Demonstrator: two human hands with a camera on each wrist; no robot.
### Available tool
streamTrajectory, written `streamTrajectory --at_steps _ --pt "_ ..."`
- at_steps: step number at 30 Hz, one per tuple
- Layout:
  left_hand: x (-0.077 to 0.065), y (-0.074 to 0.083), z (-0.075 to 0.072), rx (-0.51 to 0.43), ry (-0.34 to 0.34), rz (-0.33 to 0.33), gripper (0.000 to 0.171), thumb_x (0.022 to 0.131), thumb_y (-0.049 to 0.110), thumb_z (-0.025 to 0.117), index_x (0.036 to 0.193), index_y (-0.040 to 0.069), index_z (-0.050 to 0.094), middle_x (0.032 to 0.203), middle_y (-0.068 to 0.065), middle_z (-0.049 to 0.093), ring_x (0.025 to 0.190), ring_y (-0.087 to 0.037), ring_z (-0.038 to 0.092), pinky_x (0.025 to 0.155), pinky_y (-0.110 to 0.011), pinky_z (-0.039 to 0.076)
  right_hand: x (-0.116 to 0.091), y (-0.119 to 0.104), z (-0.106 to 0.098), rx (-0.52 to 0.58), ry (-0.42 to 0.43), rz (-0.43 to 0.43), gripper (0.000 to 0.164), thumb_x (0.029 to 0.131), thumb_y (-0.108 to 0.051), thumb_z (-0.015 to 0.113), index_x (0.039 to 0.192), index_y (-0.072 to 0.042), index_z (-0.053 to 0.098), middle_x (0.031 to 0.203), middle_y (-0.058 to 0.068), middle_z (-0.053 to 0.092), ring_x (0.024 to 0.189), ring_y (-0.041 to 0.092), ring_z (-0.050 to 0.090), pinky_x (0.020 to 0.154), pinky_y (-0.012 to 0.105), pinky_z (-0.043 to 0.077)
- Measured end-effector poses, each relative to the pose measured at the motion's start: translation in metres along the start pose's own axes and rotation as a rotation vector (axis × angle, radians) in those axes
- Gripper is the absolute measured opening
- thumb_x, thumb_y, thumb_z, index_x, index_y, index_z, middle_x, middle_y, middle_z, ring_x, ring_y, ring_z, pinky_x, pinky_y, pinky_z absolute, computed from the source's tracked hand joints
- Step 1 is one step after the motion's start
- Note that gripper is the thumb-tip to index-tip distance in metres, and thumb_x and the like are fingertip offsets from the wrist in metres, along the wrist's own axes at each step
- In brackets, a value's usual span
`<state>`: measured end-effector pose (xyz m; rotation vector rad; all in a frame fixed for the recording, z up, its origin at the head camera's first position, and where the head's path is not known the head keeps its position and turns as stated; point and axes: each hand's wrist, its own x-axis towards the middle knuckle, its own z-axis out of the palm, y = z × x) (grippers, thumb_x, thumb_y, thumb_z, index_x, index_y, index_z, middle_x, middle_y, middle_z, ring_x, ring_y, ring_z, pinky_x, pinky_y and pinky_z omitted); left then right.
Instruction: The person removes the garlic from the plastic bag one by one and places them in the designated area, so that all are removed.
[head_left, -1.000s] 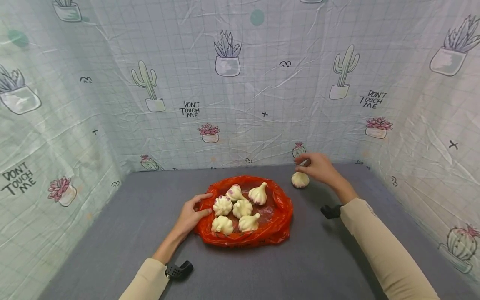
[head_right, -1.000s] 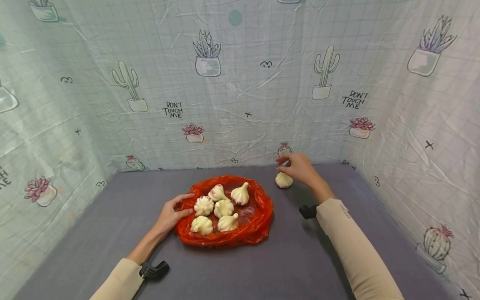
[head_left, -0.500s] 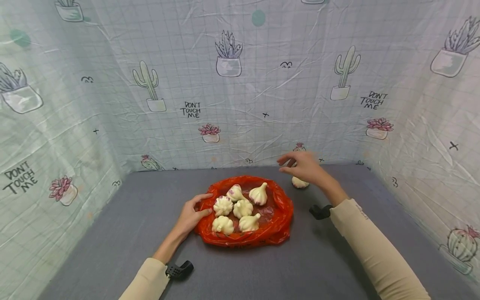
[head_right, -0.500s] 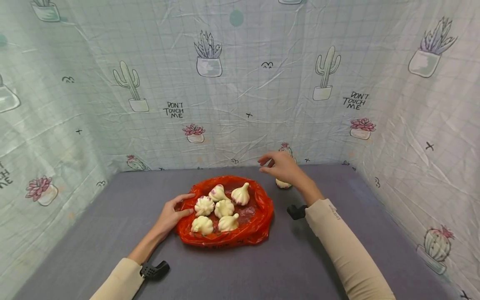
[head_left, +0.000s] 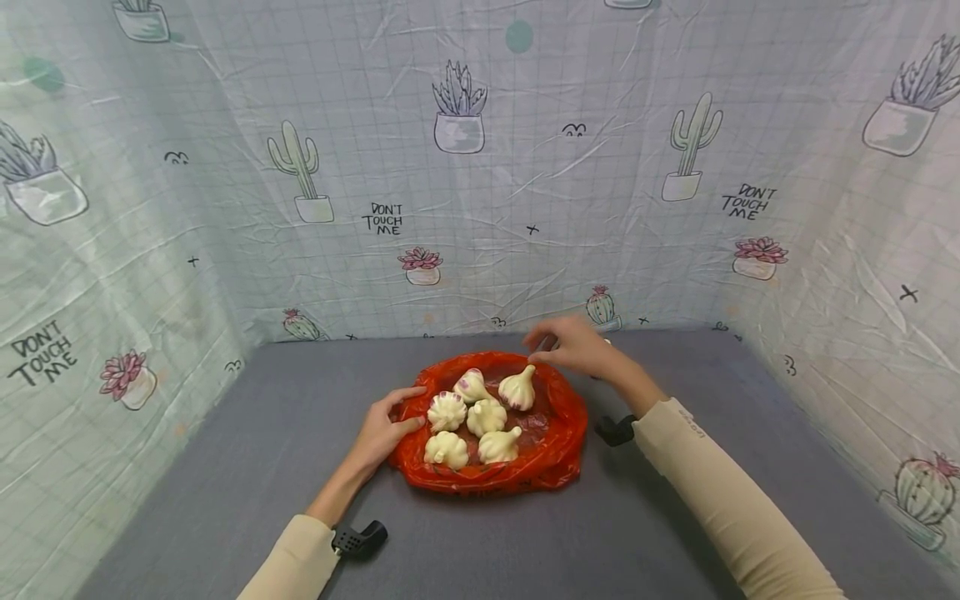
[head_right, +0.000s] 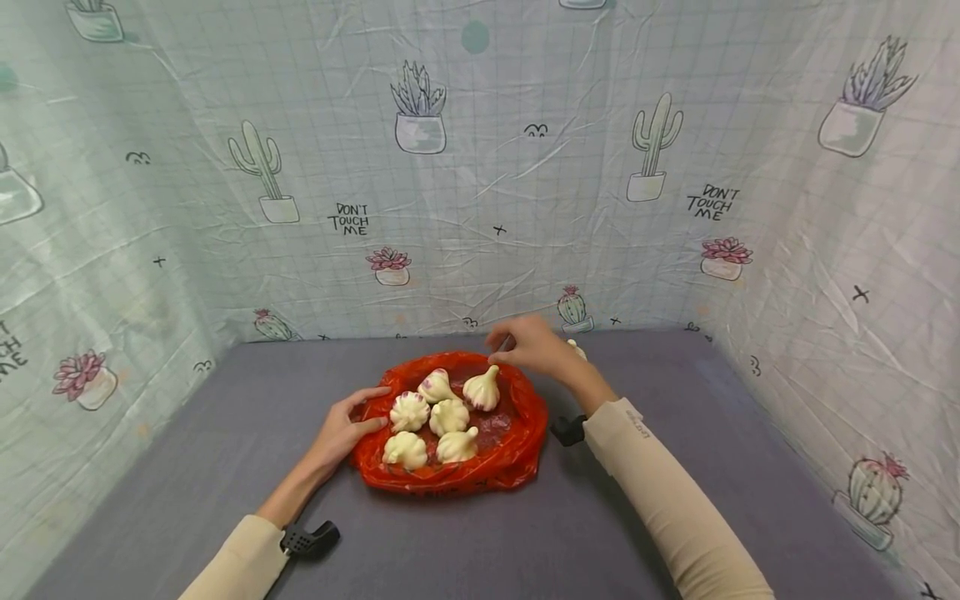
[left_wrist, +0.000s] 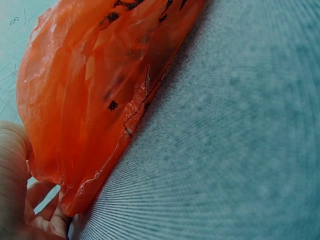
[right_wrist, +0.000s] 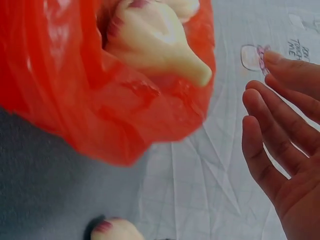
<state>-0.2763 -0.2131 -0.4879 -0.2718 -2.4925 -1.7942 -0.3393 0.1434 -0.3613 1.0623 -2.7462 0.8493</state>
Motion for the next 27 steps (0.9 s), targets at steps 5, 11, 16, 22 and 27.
streamTrajectory --at_steps 5,11,16,22,27 --pt "-0.001 0.001 0.001 0.000 0.003 -0.004 0.050 0.090 0.001 0.073 0.138 0.010 0.065 0.131 -0.021 0.066 0.105 -0.022 0.067 0.081 -0.024 0.057 0.005 -0.001 0.007 -0.003 -0.049 0.012 0.024 0.090 -0.016 0.078 0.112 -0.005 0.077 0.100 0.008 0.078 0.090 0.021 0.075 0.077 0.036 0.060" --pt "0.000 0.001 0.000 -0.002 0.001 -0.006 0.050 0.091 0.002 0.072 0.139 0.010 0.064 0.130 -0.021 0.067 0.106 -0.023 0.067 0.081 -0.023 0.057 0.006 0.004 0.015 -0.030 -0.055 0.007 0.022 0.088 -0.011 0.079 0.109 -0.004 0.078 0.098 0.008 0.078 0.088 0.021 0.074 0.079 0.037 0.061" --pt "0.001 0.000 0.000 -0.009 0.000 -0.004 0.050 0.091 0.003 0.072 0.140 0.009 0.064 0.130 -0.022 0.066 0.106 -0.023 0.067 0.081 -0.023 0.057 0.005 0.006 0.018 -0.043 -0.073 0.018 0.021 0.089 -0.012 0.078 0.108 -0.003 0.078 0.098 0.007 0.079 0.088 0.020 0.074 0.080 0.037 0.061" --pt "0.001 0.000 0.000 -0.011 0.000 -0.005 0.049 0.091 0.003 0.072 0.140 0.010 0.064 0.132 -0.021 0.064 0.109 -0.024 0.067 0.081 -0.022 0.057 0.005 0.006 0.020 -0.038 -0.085 0.039 0.020 0.089 -0.012 0.079 0.107 -0.004 0.078 0.101 0.008 0.079 0.090 0.021 0.074 0.081 0.038 0.061" --pt "0.000 0.000 0.001 -0.010 0.001 -0.006 0.050 0.091 0.002 0.072 0.139 0.011 0.065 0.132 -0.021 0.065 0.107 -0.023 0.067 0.081 -0.024 0.057 0.005 0.009 0.023 -0.049 -0.108 0.045 0.018 0.089 -0.009 0.079 0.106 -0.007 0.079 0.100 0.006 0.078 0.089 0.020 0.072 0.080 0.036 0.060"
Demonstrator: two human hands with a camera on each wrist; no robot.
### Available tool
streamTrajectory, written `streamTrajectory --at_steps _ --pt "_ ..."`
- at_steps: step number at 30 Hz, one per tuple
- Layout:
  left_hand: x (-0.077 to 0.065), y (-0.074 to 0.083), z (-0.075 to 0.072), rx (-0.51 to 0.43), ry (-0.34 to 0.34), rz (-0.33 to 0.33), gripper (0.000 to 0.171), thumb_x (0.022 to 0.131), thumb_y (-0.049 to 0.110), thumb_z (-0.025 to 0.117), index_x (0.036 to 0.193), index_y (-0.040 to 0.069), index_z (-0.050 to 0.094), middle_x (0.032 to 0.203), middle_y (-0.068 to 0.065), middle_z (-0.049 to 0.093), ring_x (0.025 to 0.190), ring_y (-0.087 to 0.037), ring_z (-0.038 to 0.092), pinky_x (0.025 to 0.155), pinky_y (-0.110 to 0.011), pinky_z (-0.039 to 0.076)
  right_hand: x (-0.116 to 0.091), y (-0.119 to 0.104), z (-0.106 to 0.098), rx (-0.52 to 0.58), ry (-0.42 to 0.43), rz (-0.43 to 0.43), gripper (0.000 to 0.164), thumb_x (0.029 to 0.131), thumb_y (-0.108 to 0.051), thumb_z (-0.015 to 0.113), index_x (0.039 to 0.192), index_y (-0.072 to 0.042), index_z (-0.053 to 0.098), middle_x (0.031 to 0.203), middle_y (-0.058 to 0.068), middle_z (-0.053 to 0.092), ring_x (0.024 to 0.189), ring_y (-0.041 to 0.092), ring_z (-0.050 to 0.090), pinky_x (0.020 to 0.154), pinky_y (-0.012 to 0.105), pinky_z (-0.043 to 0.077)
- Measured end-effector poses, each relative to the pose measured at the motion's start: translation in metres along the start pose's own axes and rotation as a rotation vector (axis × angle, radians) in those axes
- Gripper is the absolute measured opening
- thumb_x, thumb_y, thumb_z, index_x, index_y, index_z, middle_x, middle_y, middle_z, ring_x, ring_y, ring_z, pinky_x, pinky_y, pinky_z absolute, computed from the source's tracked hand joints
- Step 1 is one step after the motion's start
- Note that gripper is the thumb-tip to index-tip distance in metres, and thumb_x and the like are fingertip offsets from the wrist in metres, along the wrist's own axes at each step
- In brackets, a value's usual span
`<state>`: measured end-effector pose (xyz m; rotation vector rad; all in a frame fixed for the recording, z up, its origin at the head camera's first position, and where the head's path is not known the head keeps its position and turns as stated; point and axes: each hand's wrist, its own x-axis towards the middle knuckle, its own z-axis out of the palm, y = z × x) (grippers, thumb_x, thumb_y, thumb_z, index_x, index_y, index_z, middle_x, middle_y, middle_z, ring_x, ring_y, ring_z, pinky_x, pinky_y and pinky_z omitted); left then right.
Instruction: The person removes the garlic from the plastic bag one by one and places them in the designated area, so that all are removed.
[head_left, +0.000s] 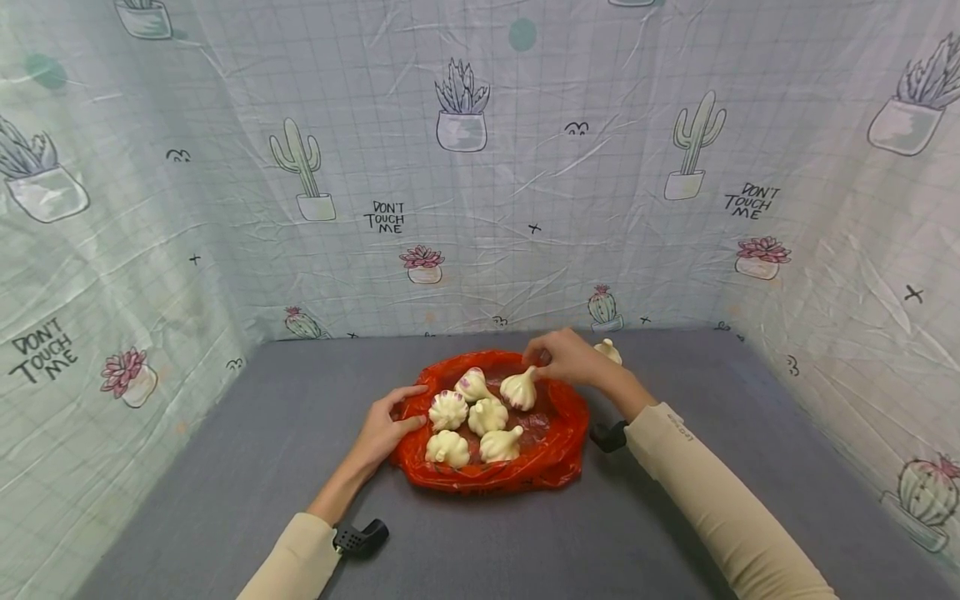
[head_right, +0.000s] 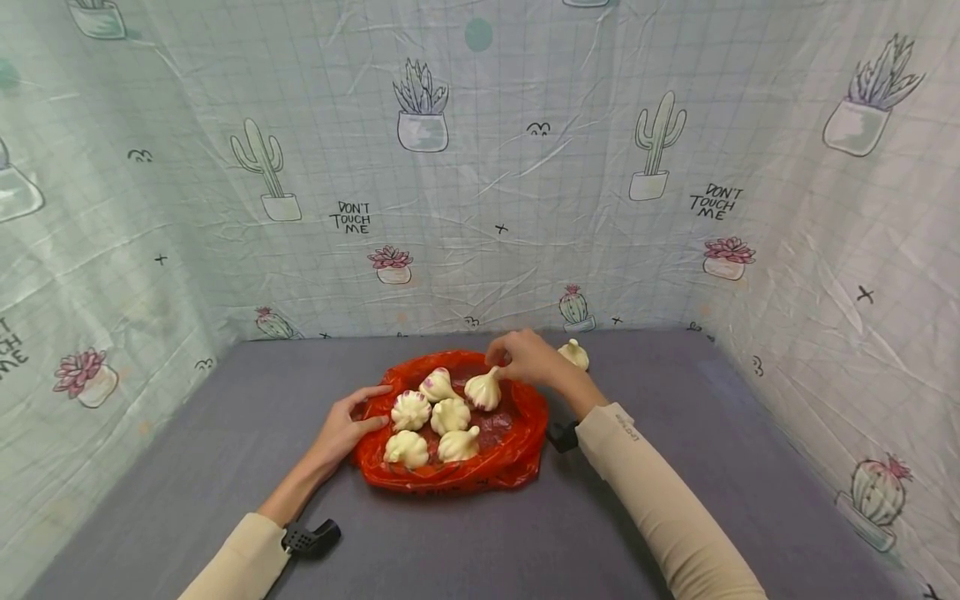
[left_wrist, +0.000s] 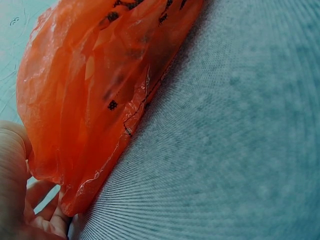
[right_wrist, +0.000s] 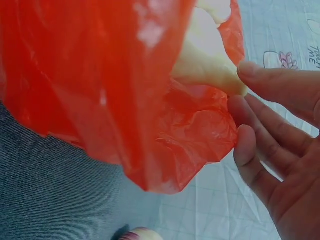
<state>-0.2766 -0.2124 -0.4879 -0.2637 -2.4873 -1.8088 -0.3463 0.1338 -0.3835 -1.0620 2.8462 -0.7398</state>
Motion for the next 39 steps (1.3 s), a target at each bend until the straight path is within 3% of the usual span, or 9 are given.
streamTrajectory --at_steps 5,21,39 --pt "0.000 -0.001 0.000 0.003 0.001 0.015 0.051 0.090 0.001 0.073 0.139 0.010 0.065 0.131 -0.022 0.066 0.105 -0.021 0.068 0.082 -0.024 0.057 0.000 0.002 0.003 -0.009 0.000 0.013 0.017 0.089 -0.010 0.079 0.106 -0.011 0.080 0.099 0.002 0.078 0.089 0.018 0.070 0.080 0.036 0.059" --pt "-0.001 0.002 0.000 0.029 0.007 0.020 0.049 0.091 0.002 0.072 0.139 0.011 0.065 0.133 -0.019 0.067 0.104 -0.021 0.067 0.083 -0.023 0.055 -0.010 -0.002 0.005 -0.005 0.022 -0.007 0.016 0.091 -0.008 0.076 0.107 -0.008 0.079 0.102 0.003 0.079 0.091 0.021 0.071 0.082 0.039 0.059" --pt "-0.001 0.002 -0.001 0.012 0.007 0.010 0.049 0.091 0.002 0.073 0.138 0.011 0.066 0.137 -0.018 0.065 0.110 -0.024 0.067 0.086 -0.022 0.055 -0.030 -0.006 -0.004 0.091 0.164 0.005 0.016 0.092 -0.012 0.076 0.107 -0.009 0.080 0.097 0.002 0.078 0.086 0.017 0.070 0.079 0.037 0.059"
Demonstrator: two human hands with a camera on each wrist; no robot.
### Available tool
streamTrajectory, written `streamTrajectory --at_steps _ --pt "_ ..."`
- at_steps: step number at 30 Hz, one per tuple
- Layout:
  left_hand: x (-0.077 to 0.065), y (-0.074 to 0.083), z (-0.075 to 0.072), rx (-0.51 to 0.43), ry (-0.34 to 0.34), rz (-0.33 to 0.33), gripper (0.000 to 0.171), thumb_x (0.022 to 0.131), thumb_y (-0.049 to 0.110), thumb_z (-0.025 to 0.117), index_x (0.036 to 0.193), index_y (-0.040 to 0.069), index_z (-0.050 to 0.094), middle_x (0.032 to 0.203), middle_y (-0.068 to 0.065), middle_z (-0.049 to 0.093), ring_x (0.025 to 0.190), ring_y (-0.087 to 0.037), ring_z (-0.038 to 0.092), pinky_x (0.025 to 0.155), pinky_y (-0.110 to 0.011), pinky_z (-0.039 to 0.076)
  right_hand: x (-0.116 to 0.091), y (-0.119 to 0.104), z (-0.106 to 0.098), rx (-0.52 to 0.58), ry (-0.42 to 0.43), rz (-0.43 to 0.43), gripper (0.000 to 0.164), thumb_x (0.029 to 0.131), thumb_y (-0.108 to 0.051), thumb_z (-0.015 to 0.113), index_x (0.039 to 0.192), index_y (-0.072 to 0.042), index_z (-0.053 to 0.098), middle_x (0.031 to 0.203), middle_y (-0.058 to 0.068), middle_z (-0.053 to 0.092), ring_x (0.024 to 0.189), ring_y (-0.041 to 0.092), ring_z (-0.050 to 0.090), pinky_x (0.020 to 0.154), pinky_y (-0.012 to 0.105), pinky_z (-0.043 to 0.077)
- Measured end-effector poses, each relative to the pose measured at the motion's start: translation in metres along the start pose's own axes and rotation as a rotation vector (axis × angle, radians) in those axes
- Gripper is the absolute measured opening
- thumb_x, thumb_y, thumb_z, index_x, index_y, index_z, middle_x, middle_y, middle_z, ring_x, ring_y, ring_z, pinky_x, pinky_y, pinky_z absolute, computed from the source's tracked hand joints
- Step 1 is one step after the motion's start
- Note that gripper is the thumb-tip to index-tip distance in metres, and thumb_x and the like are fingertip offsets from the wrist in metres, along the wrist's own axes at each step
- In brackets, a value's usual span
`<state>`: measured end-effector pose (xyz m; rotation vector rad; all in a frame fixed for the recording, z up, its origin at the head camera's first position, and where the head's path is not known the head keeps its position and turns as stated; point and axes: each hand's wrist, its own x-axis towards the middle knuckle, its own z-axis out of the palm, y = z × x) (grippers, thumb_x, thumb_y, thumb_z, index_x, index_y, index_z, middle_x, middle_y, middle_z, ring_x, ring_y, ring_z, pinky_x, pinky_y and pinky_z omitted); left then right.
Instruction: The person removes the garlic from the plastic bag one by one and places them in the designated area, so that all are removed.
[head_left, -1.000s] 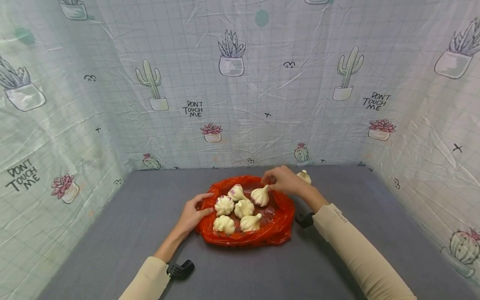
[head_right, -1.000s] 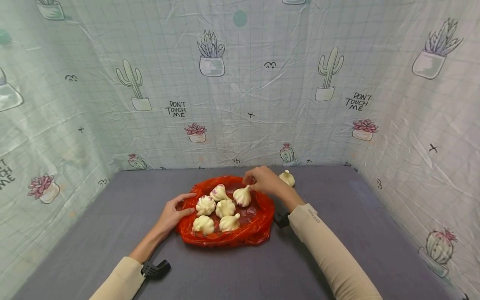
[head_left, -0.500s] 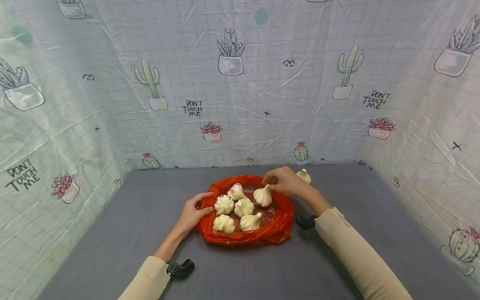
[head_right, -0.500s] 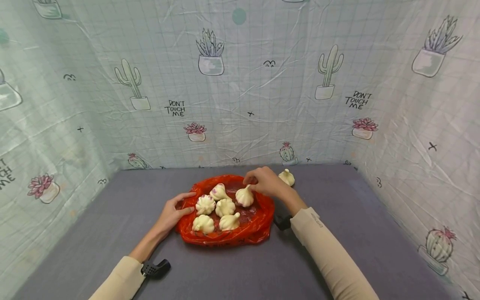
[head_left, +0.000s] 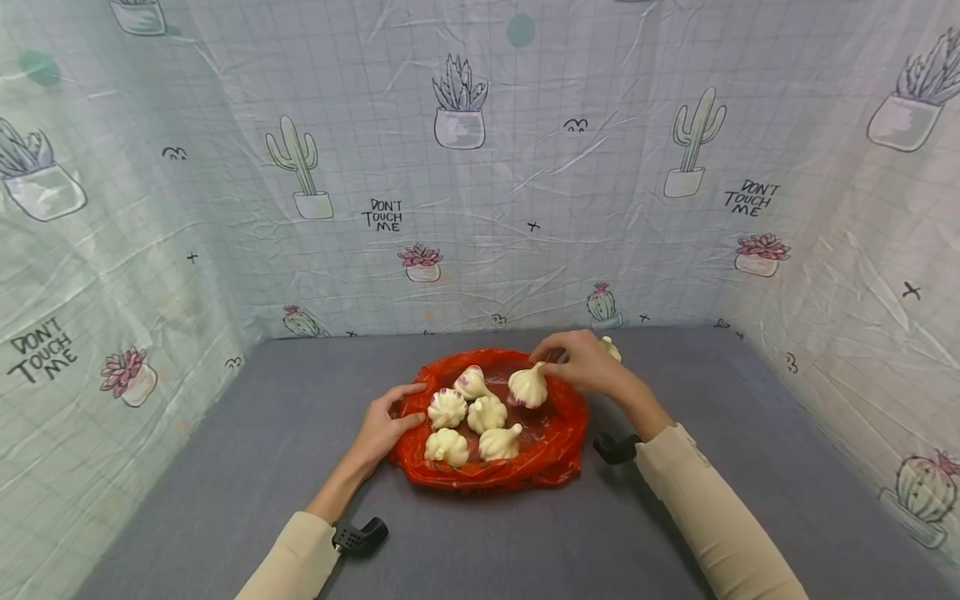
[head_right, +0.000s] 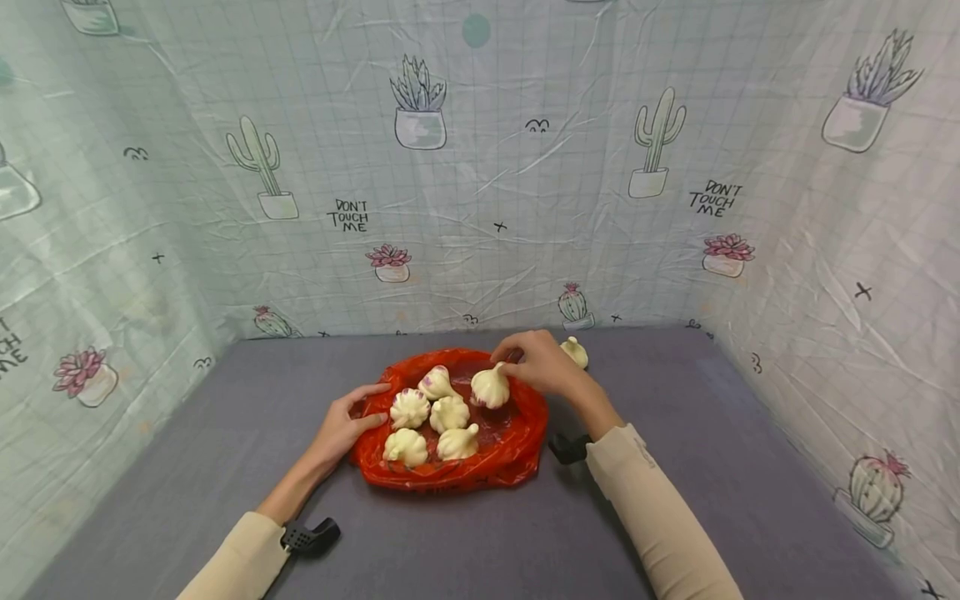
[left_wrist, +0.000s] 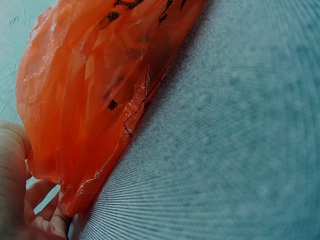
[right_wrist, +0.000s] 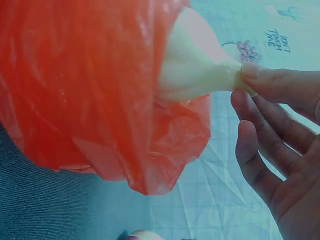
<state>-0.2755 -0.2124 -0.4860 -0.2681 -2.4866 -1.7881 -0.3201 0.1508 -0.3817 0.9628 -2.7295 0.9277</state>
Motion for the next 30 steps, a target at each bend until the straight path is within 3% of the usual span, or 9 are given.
streamTrajectory --at_steps 19,30 --pt "-0.002 0.001 0.001 -0.027 -0.016 -0.013 0.050 0.092 0.004 0.072 0.141 0.010 0.063 0.138 -0.020 0.064 0.114 -0.029 0.067 0.085 -0.022 0.056 -0.013 0.002 -0.014 0.073 0.084 0.011 0.015 0.094 -0.012 0.075 0.107 -0.012 0.080 0.100 0.001 0.078 0.085 0.014 0.068 0.078 0.035 0.059" --pt "0.000 0.001 0.000 -0.003 -0.007 -0.005 0.050 0.092 0.004 0.072 0.141 0.010 0.063 0.140 -0.020 0.063 0.113 -0.026 0.067 0.085 -0.021 0.055 -0.017 0.001 -0.026 0.114 0.159 0.010 0.015 0.094 -0.013 0.076 0.108 -0.012 0.080 0.105 0.006 0.078 0.091 0.021 0.071 0.082 0.046 0.060"
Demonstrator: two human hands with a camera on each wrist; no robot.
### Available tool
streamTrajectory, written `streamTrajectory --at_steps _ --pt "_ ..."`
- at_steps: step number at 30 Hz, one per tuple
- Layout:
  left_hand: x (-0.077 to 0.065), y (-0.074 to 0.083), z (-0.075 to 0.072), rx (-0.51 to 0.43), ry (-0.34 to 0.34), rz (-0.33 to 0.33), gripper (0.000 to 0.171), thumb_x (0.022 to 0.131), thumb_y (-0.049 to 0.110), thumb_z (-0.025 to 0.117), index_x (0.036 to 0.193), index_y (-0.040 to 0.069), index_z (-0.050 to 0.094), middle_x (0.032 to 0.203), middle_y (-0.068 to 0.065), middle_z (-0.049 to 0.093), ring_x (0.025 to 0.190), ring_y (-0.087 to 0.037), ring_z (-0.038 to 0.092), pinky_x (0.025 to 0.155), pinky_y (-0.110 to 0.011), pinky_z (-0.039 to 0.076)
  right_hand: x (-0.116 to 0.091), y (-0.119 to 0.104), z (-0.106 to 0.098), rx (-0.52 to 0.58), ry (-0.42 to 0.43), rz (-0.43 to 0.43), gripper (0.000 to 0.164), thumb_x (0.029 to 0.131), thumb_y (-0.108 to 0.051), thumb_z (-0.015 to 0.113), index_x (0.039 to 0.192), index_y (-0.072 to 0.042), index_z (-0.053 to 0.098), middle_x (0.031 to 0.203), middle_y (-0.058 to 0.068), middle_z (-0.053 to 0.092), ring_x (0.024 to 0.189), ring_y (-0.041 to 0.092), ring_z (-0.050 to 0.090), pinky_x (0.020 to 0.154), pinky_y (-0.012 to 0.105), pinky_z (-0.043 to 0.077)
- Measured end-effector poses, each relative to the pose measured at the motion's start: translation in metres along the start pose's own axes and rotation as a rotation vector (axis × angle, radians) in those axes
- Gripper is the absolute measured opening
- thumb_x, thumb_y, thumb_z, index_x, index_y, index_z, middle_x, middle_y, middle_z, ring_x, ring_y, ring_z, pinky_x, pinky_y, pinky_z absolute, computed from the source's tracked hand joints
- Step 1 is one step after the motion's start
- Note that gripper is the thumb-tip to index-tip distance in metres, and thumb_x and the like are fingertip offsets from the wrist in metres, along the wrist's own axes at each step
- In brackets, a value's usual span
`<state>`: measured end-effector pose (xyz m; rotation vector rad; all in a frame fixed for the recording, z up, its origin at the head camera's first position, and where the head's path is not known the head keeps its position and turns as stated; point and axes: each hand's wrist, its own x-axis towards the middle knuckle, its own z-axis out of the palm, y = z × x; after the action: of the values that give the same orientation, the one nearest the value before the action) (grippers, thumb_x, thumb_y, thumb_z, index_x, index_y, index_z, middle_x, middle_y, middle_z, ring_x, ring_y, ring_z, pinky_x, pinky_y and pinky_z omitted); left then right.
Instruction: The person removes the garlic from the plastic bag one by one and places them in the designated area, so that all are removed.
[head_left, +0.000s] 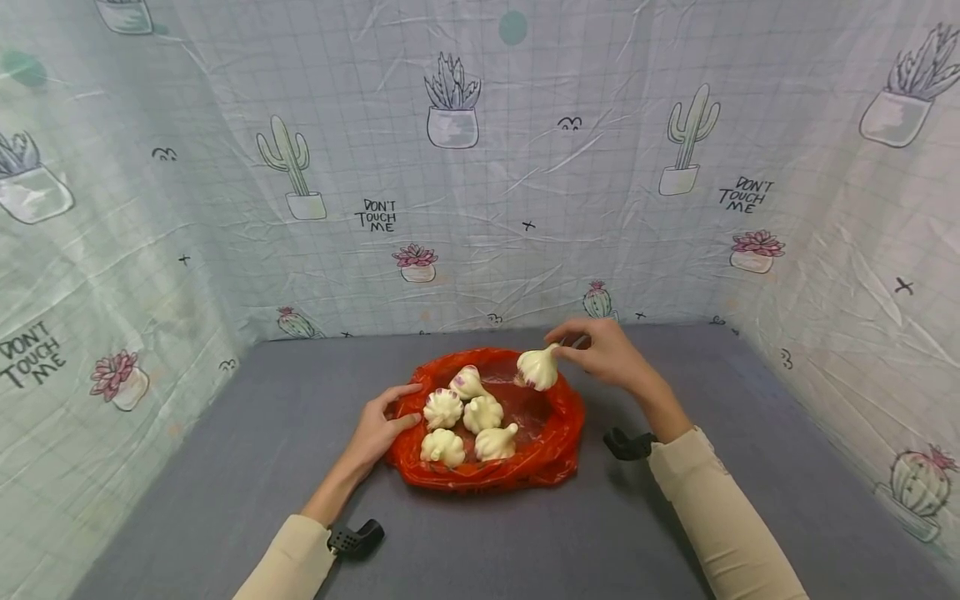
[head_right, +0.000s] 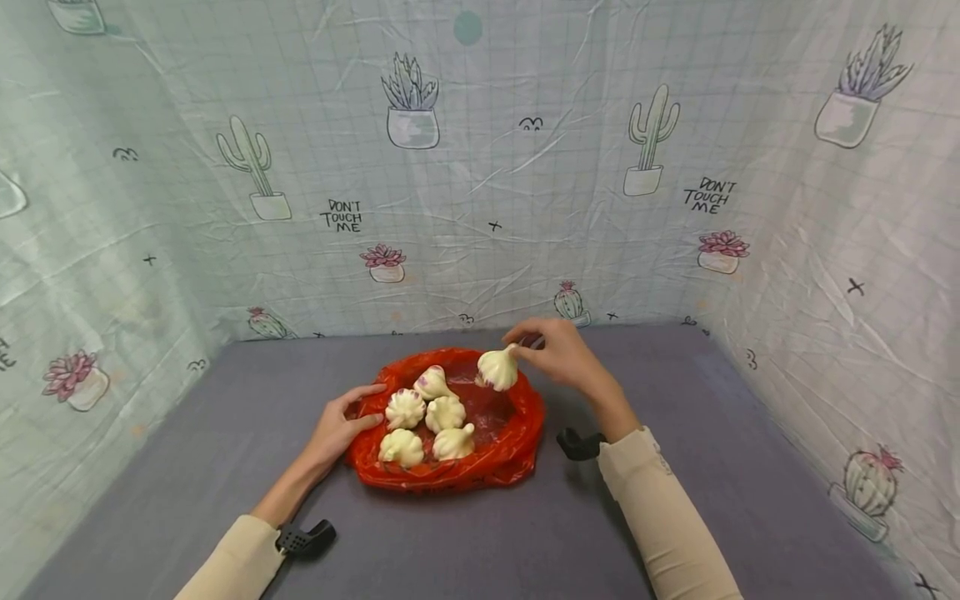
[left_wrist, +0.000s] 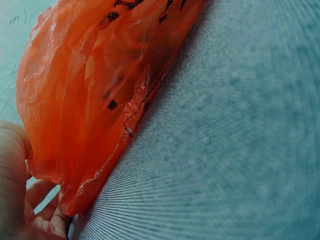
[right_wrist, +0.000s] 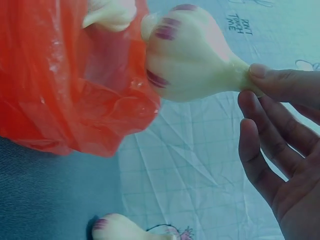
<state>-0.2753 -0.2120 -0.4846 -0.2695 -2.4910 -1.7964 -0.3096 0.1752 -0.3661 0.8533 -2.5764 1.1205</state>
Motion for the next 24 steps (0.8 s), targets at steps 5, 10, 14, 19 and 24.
streamTrajectory --at_steps 5,10,14,19,24 --pt "-0.001 0.000 -0.001 0.003 0.002 -0.015 0.050 0.092 0.003 0.071 0.141 0.010 0.063 0.142 -0.019 0.062 0.115 -0.029 0.066 0.086 -0.021 0.054 0.000 -0.003 -0.004 -0.005 0.018 -0.005 0.015 0.094 -0.011 0.075 0.109 -0.012 0.079 0.106 0.007 0.078 0.091 0.022 0.072 0.079 0.042 0.061" --pt "-0.002 0.001 -0.002 0.000 0.000 -0.030 0.050 0.093 0.005 0.071 0.142 0.011 0.063 0.143 -0.019 0.060 0.116 -0.029 0.066 0.086 -0.021 0.054 -0.001 -0.002 -0.009 -0.020 0.027 -0.001 0.016 0.095 -0.010 0.074 0.110 -0.012 0.079 0.105 0.007 0.078 0.090 0.020 0.072 0.077 0.036 0.061" --pt "-0.001 0.001 -0.001 0.010 0.004 -0.020 0.049 0.092 0.004 0.072 0.141 0.011 0.064 0.141 -0.019 0.062 0.111 -0.023 0.066 0.085 -0.021 0.055 -0.002 0.000 -0.014 -0.014 0.038 -0.011 0.017 0.095 -0.011 0.074 0.112 -0.011 0.079 0.106 0.007 0.078 0.091 0.021 0.071 0.078 0.035 0.060" --pt "0.001 0.000 0.000 0.007 -0.002 -0.004 0.049 0.092 0.005 0.072 0.141 0.010 0.063 0.137 -0.020 0.064 0.108 -0.021 0.067 0.084 -0.022 0.055 -0.004 0.006 -0.021 -0.013 0.070 -0.035 0.017 0.095 -0.010 0.074 0.112 -0.009 0.079 0.107 0.009 0.078 0.092 0.023 0.071 0.079 0.040 0.061" --pt "0.002 0.000 0.000 0.012 0.004 -0.004 0.049 0.092 0.004 0.072 0.140 0.009 0.064 0.138 -0.020 0.064 0.108 -0.019 0.066 0.085 -0.021 0.054 -0.005 0.011 -0.027 -0.012 0.077 -0.016 0.018 0.096 -0.013 0.073 0.112 -0.009 0.079 0.109 0.011 0.078 0.093 0.025 0.071 0.079 0.035 0.060"
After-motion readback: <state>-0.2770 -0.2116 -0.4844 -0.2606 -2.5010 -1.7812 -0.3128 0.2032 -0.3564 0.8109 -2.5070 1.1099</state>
